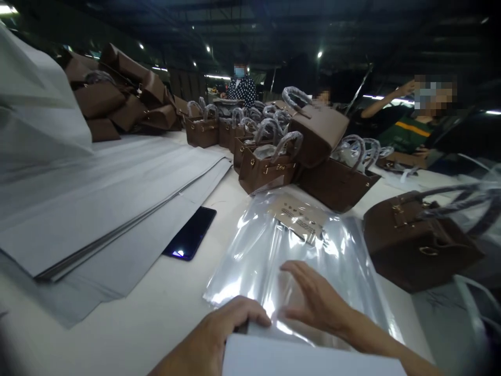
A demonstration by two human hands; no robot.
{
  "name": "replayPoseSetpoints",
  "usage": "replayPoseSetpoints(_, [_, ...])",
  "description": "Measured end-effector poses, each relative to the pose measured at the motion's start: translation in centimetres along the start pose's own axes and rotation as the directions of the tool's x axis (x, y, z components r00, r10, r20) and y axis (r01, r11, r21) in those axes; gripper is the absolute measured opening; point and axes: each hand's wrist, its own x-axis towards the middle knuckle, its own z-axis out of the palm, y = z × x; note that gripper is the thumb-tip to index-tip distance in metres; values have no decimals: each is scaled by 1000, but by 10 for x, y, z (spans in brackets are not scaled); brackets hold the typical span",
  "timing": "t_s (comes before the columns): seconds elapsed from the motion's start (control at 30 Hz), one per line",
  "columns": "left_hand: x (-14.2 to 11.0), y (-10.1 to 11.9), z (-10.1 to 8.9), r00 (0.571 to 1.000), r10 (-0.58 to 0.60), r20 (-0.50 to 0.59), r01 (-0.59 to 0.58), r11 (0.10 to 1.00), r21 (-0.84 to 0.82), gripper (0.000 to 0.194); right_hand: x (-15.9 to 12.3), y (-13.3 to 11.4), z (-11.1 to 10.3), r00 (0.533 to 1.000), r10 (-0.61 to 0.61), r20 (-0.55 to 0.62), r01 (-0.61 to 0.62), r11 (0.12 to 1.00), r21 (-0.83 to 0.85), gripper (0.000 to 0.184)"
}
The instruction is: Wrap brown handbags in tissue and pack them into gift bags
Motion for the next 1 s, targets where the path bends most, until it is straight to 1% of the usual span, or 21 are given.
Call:
replayPoseSetpoints(0.07, [-8,2,1,996,-75,37,79,991,-106,69,-11,-14,18,1000,29,12,-30,997,65,42])
replayPoseSetpoints(0.1, [-12,2,3,995,-88,38,92,986,-142,76,-13,-15,22,999,48,10,-49,993,110,30])
replayPoseSetpoints(0.13, [-17,2,5,997,-78,23,81,984,-158,81,-15,-14,23,998,68,13,-70,985,161,26])
replayPoseSetpoints(0.2, [-26,1,8,999,-33,-31,28,988,-154,84,-17,-9,15,993,108,40,-115,964,238,29])
replayPoseSetpoints(0.3, [-36,0,13,995,25,-101,-46,978,-206,82,-21,-7,-7,978,185,93,-203,943,263,33])
replayPoseSetpoints(0.37, [-40,-1,14,995,46,-93,-68,967,-245,81,-24,-11,-19,963,247,111,-268,926,265,35])
replayPoseSetpoints(0.47, [-42,-1,11,995,78,-58,-91,958,-271,78,-29,-15,-28,935,348,66,-353,901,253,34])
replayPoseSetpoints(0.5, [-40,-1,9,993,86,-75,-104,957,-271,74,-29,-14,-31,925,380,31,-375,892,253,34])
replayPoseSetpoints(0.53, [-38,-1,7,989,90,-117,-118,957,-266,66,-30,-13,-33,917,400,-2,-386,887,255,34])
replayPoseSetpoints(0.6, [-27,-1,1,972,84,-218,-136,963,-232,47,-31,-9,-42,917,395,-52,-372,895,246,33])
replayPoseSetpoints(0.63, [-18,-1,-2,967,69,-245,-124,968,-217,44,-31,-8,-47,924,375,-70,-351,908,230,34])
replayPoseSetpoints(0.67, [-8,-1,-5,970,32,-240,-86,972,-219,46,-31,-7,-53,934,348,-84,-326,923,206,34])
replayPoseSetpoints(0.73, [18,-1,-10,985,-81,-153,33,955,-294,55,-32,-9,-65,948,298,-115,-280,948,151,34])
replayPoseSetpoints(0.8, [47,-3,-12,982,-183,-46,152,914,-375,63,-33,-14,-73,962,240,-130,-227,968,107,32])
replayPoseSetpoints(0.83, [60,-4,-12,978,-210,-20,184,896,-404,66,-34,-17,-74,972,203,-119,-194,978,81,31])
replayPoseSetpoints(0.87, [74,-5,-11,976,-216,-23,186,885,-427,66,-36,-19,-74,981,167,-100,-163,986,47,30])
replayPoseSetpoints(0.9, [85,-7,-10,977,-205,-53,161,882,-443,63,-38,-21,-72,987,138,-80,-138,990,3,30])
replayPoseSetpoints(0.93, [95,-10,-8,978,-180,-102,116,885,-450,58,-40,-22,-68,991,121,-61,-124,992,-39,30])
replayPoseSetpoints(1.0, [110,-14,-3,968,-107,-229,-6,896,-445,45,-44,-21,-57,988,140,-61,-145,986,-84,27])
